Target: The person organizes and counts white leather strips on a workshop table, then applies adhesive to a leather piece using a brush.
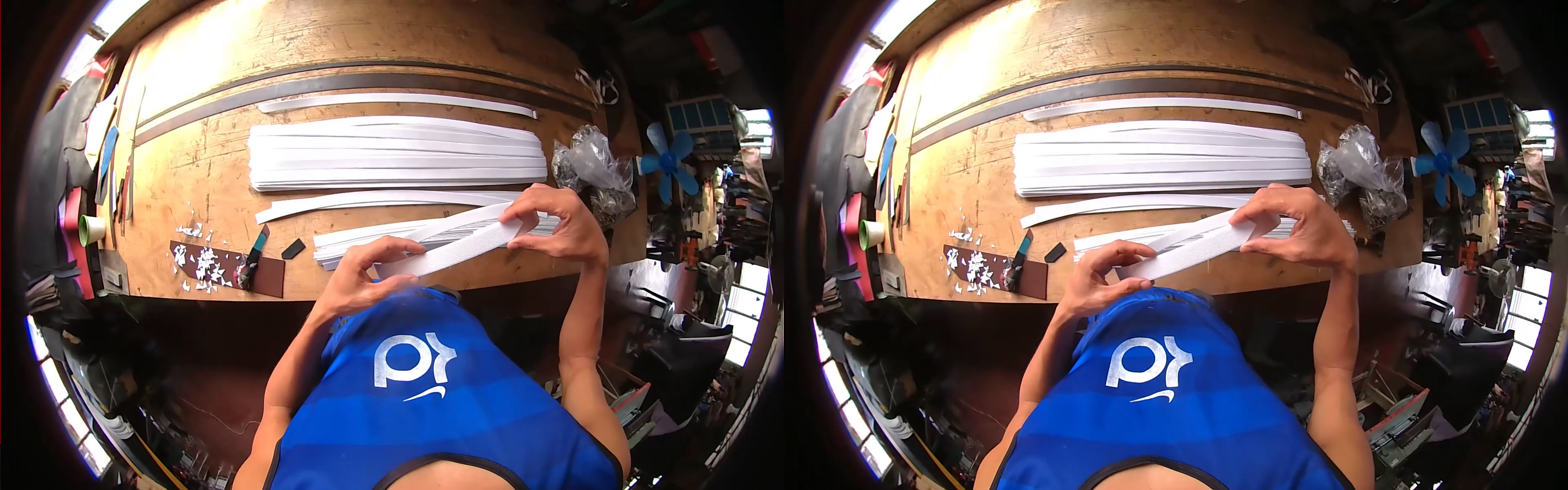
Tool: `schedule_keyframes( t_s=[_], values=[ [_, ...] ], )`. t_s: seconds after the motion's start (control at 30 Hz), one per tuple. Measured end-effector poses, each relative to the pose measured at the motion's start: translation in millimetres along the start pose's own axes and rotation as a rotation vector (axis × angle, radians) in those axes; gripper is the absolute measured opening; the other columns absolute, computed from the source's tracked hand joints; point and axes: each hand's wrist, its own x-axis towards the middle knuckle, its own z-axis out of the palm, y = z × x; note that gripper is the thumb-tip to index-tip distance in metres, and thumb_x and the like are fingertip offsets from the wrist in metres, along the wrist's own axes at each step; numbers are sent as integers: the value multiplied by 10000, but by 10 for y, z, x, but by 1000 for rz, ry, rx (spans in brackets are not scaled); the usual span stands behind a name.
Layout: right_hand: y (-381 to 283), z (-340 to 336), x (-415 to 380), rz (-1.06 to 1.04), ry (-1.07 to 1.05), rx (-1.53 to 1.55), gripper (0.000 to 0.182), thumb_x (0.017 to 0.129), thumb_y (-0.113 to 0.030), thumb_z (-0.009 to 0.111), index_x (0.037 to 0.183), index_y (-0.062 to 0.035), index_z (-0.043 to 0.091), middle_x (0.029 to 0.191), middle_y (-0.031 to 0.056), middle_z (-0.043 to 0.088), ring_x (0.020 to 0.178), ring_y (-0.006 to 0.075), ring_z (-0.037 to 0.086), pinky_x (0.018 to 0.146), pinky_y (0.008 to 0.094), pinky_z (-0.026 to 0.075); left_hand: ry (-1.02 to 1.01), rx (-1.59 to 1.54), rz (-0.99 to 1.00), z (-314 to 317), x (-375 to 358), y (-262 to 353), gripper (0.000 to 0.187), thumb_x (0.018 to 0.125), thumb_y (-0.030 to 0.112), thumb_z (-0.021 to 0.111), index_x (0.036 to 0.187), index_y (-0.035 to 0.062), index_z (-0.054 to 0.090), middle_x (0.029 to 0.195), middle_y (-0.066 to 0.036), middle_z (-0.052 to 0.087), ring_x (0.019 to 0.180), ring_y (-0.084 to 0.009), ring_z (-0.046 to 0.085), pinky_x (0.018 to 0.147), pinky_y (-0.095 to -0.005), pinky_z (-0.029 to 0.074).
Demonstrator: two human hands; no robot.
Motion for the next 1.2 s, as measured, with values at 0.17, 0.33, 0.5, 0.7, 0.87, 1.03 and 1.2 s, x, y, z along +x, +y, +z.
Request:
schedule_keyframes(
  t_s=[0.17, 0.33, 0.5, 0.7, 0.87, 1.03, 1.2],
  values=[
    [41, -12, -22, -11, 34, -16, 325, 689, -91, 853, 991, -67, 735, 897, 60, 708, 772, 145, 633, 678, 259, 517, 31, 126, 46, 26, -17, 97, 409, 772, 116, 808, 1153, 58, 672, 1099, -74, 680, 919, -140, 611, 804, -288, 481],
    [58, -13, -44, 14, 43, -23, 346, 685, -87, 851, 1007, -57, 728, 911, 69, 714, 784, 142, 636, 697, 254, 513, 73, 298, 145, 22, -12, 108, 443, 776, 79, 788, 1197, 71, 651, 1069, -76, 683, 862, -140, 604, 721, -306, 474],
    [196, 40, -131, 203, 333, 96, 372, 824, -78, 739, 1183, -25, 657, 1076, 119, 702, 992, 165, 655, 884, 272, 498, 379, 449, 199, -127, 7, -117, 357, 908, 65, 640, 1257, 22, 582, 1065, -113, 676, 936, -190, 640, 797, -302, 502],
    [751, 5, -420, 215, 1150, 540, 346, 1004, -191, 534, 1259, 42, 556, 1071, 107, 675, 950, 161, 647, 839, 304, 550, 1082, -275, 117, -889, -50, -174, 340, 1046, 205, 410, 1316, 8, 467, 1155, -198, 642, 1004, -261, 660, 884, -364, 538],
    [1445, 129, -654, 334, 1383, 897, 292, 946, -209, 638, 1195, -58, 632, 871, -32, 607, 726, 55, 567, 683, 243, 536, 1163, -566, 95, -1478, -152, -438, 289, 1029, 164, 443, 1270, 11, 489, 1235, -164, 606, 1122, -252, 605, 934, -377, 523],
    [2315, 303, -633, 462, 1353, 903, 138, 906, -197, 691, 857, -82, 632, 803, -19, 602, 724, 85, 583, 654, 251, 529, 1130, -586, 24, -2001, 7, -1026, 242, 991, 121, 518, 1219, 39, 502, 1205, -151, 626, 1087, -265, 622, 938, -390, 538],
    [2974, 397, -478, 634, 1322, 863, 132, 894, -170, 704, 859, -68, 628, 784, 5, 614, 699, 98, 612, 596, 235, 538, 1117, -519, -113, -2274, 377, -1462, 215, 952, 71, 561, 1161, 32, 527, 1117, -128, 664, 973, -259, 655, 821, -387, 596]
  ],
)
